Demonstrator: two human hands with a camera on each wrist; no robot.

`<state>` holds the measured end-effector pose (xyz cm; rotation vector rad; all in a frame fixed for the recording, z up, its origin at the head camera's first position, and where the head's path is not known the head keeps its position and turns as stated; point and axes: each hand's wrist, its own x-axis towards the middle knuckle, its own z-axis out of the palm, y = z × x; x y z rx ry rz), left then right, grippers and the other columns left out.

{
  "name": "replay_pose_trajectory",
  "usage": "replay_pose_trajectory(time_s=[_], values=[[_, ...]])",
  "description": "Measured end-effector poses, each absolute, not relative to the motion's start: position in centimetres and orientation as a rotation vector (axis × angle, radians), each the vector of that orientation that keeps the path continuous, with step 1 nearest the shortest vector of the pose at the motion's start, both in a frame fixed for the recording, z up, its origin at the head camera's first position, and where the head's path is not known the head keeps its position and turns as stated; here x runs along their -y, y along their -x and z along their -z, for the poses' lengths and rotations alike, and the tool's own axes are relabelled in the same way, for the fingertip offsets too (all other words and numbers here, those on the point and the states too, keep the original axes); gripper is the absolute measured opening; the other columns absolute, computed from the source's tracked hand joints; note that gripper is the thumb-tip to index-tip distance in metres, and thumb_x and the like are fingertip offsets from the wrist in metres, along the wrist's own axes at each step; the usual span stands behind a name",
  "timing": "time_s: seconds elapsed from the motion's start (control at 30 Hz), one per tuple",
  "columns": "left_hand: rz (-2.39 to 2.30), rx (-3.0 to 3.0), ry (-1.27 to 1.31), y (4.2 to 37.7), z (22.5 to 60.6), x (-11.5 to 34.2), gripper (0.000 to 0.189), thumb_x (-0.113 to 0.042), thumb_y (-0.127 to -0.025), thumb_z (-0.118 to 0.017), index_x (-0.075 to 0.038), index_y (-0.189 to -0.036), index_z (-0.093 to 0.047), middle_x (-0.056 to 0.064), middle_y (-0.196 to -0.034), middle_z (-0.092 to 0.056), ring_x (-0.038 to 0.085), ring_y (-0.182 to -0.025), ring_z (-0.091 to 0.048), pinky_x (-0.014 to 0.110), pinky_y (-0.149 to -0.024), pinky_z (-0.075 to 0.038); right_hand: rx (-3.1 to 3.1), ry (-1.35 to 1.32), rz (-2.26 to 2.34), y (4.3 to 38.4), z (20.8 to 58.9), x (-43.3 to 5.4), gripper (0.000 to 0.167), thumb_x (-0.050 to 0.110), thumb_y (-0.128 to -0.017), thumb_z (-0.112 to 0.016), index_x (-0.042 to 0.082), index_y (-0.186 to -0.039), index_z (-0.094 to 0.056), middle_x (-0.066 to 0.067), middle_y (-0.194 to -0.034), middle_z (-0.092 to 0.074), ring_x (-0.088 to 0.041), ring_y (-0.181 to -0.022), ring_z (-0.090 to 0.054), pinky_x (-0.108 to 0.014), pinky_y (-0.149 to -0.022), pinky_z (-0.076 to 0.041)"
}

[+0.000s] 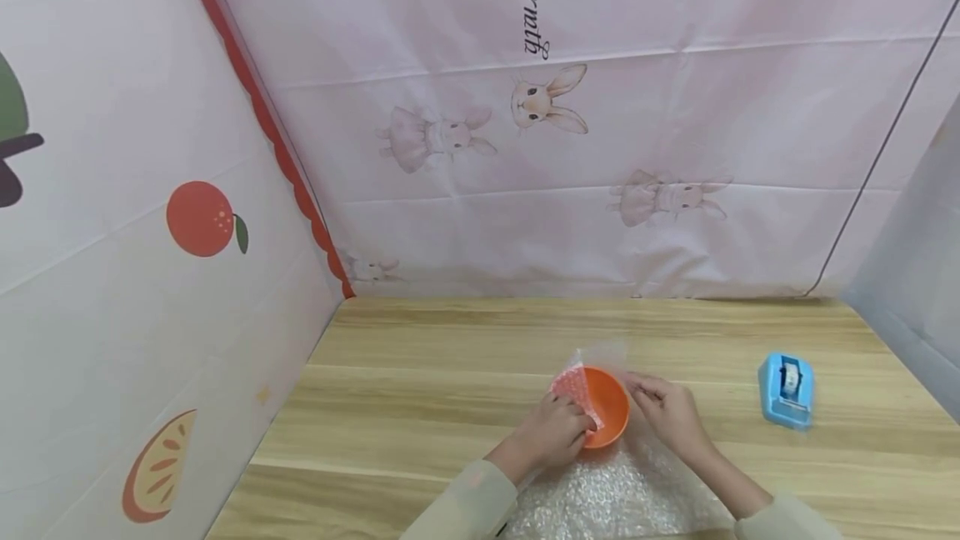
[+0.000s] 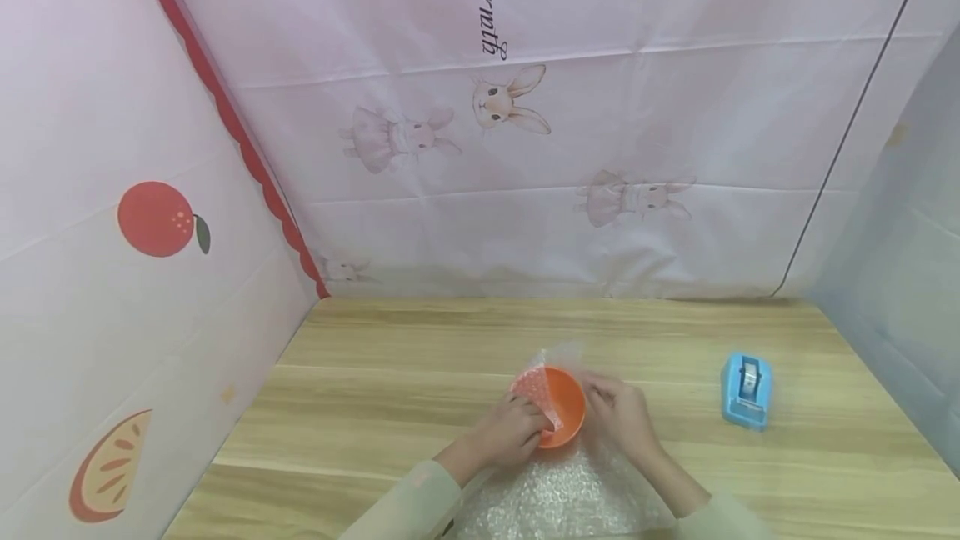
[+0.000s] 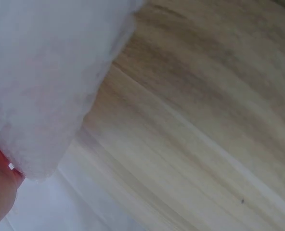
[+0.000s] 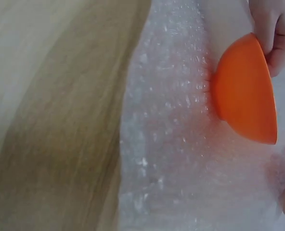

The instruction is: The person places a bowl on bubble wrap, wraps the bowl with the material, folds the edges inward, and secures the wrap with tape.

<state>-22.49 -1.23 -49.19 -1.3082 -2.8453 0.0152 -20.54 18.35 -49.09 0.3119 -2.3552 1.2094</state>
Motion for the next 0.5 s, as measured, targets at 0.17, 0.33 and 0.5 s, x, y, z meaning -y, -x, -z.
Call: replay_pose_trajectory(time_s=[0.17,0.33,0.5], values=[[-0.041,2.789,1.313,22.59,49.32,1.25,0.024,-0.026,-0.094,-0.047,-0.027,-0.106,-0.067,-0.012,-0.105,-0.066,0.007,-0.099,-0.055,0.023,-0.086,-0.039,2.313,-0.402,-1.079,20.4,49.33,-17.92,0.026,-0.014,-0.071,-0.065,-0.003,-0.094,-0.071,-0.017,-0.094,-0.071,-0.014,-0.086,-0.068,-0.027,-0.068,-0.056],[-0.038,2.758,1.317,22.59,49.35,1.29,0.023,-0.025,-0.093,-0.048,-0.027,-0.105,-0.068,-0.012,-0.104,-0.067,0.007,-0.097,-0.056,0.023,-0.082,-0.039,2.338,-0.598,-0.851,20.45,49.39,-17.77,0.031,-0.01,-0.067,-0.071,0.0,-0.096,-0.072,-0.016,-0.101,-0.069,-0.03,-0.088,-0.065,-0.038,-0.071,-0.055],[-0.048,2.783,1.31,22.55,49.23,1.25,0.025,-0.025,-0.093,-0.048,-0.027,-0.109,-0.067,-0.012,-0.107,-0.066,0.007,-0.098,-0.055,0.022,-0.082,-0.039,2.303,-0.809,-0.617,20.78,49.5,-17.9,0.033,-0.007,-0.062,-0.075,0.005,-0.093,-0.074,-0.015,-0.104,-0.069,-0.029,-0.09,-0.063,-0.041,-0.073,-0.054]])
